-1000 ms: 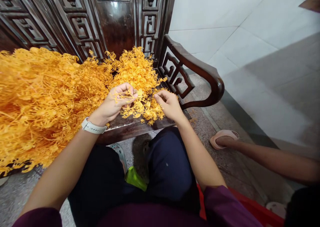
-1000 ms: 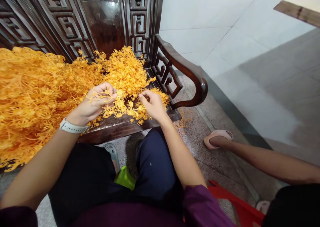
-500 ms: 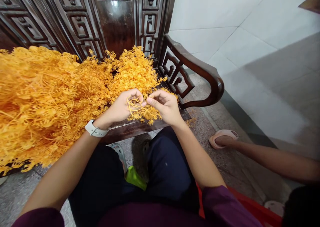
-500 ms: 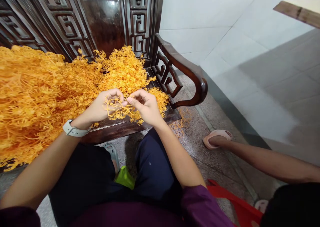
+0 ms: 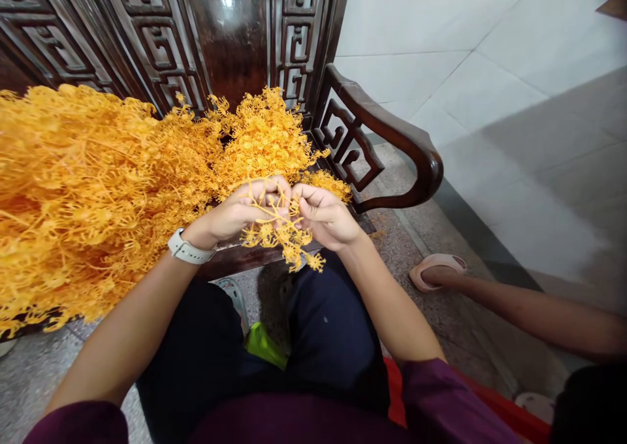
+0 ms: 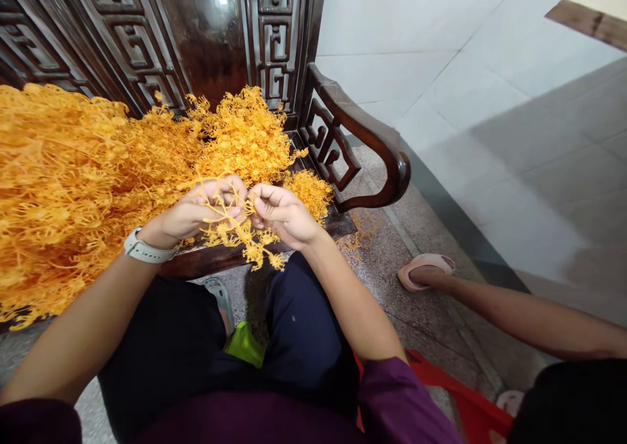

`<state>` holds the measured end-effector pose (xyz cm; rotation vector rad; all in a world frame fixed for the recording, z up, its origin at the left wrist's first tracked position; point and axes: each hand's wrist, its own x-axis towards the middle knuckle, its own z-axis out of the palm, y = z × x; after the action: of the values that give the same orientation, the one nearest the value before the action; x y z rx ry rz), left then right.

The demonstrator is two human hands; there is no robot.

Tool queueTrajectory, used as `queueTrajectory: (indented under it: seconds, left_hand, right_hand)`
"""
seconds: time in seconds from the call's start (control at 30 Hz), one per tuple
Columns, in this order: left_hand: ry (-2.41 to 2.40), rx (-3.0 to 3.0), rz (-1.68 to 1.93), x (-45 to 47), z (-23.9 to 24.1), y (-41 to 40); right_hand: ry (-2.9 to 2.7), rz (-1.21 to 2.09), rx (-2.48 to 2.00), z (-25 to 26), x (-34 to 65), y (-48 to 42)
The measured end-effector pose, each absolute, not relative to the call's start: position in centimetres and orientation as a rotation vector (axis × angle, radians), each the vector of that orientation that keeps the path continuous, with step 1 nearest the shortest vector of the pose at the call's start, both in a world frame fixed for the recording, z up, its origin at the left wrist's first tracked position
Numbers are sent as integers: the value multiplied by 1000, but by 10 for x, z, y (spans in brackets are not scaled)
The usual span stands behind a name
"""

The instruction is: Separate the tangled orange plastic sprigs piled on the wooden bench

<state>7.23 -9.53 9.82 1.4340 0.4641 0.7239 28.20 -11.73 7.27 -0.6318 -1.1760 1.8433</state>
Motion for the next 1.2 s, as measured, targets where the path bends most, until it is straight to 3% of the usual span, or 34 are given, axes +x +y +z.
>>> queueTrajectory:
  seconds: [0.4, 0.53, 0.7, 1.0, 1.2]
  left_hand:
    - [509, 1283, 670, 67, 99, -93]
    - [568, 1228, 830, 63, 93, -85]
    - [605, 1140, 950, 62, 98, -82]
    - [738, 1081, 998, 66, 101, -82]
    - [739, 1039, 977, 69, 96, -83]
  right_hand:
    - [-1191, 1813, -309, 81, 288, -121]
    - [-1207, 1571, -673, 73, 298, -110]
    - [-1607, 1063, -1176, 33, 321, -80]
    - [-1975, 721, -1598, 27, 334, -80]
    - [-1861, 741, -1615, 28, 333, -81]
